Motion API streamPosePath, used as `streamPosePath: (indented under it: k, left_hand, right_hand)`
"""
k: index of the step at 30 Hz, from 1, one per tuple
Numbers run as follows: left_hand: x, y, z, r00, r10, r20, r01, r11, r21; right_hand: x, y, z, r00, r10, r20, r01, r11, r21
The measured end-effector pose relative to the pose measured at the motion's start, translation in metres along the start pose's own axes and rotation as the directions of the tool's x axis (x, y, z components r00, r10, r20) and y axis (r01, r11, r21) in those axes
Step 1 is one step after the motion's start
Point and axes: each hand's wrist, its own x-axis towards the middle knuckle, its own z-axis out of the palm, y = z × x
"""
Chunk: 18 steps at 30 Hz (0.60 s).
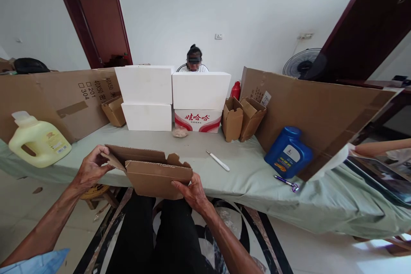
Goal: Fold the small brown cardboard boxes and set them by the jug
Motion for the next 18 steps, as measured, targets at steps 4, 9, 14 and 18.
streamPosePath:
  k: [4,9,14,18]
  left_hand:
    - [0.002,-0.006,0.002,0.999,-0.046,-0.027,0.044,0.997,-0.057]
    - [0.008,-0.007,0.013,0.995,-0.047,-0.088,0.041,0.997,-0.064]
    - [0.005,0.005,0.021,0.985,-0.002,-0.170,0.010,0.999,0.045]
    - [-0.010,0.022,0.023,0.966,0.066,-0.250,-0.037,0.992,0.119]
  right_hand:
    - [-0.001,-0.011,0.001,0.984,0.143,0.109,-0.161,0.971,0.177]
    - [-0.002,-0.011,0.001,0.921,0.311,0.234,-0.378,0.858,0.348]
    - [0.009,0.006,-0.005,0.848,0.523,-0.086,-0.385,0.718,0.580]
    - [0.024,0.026,-0.015,0.707,0.681,-0.189,-0.366,0.581,0.727]
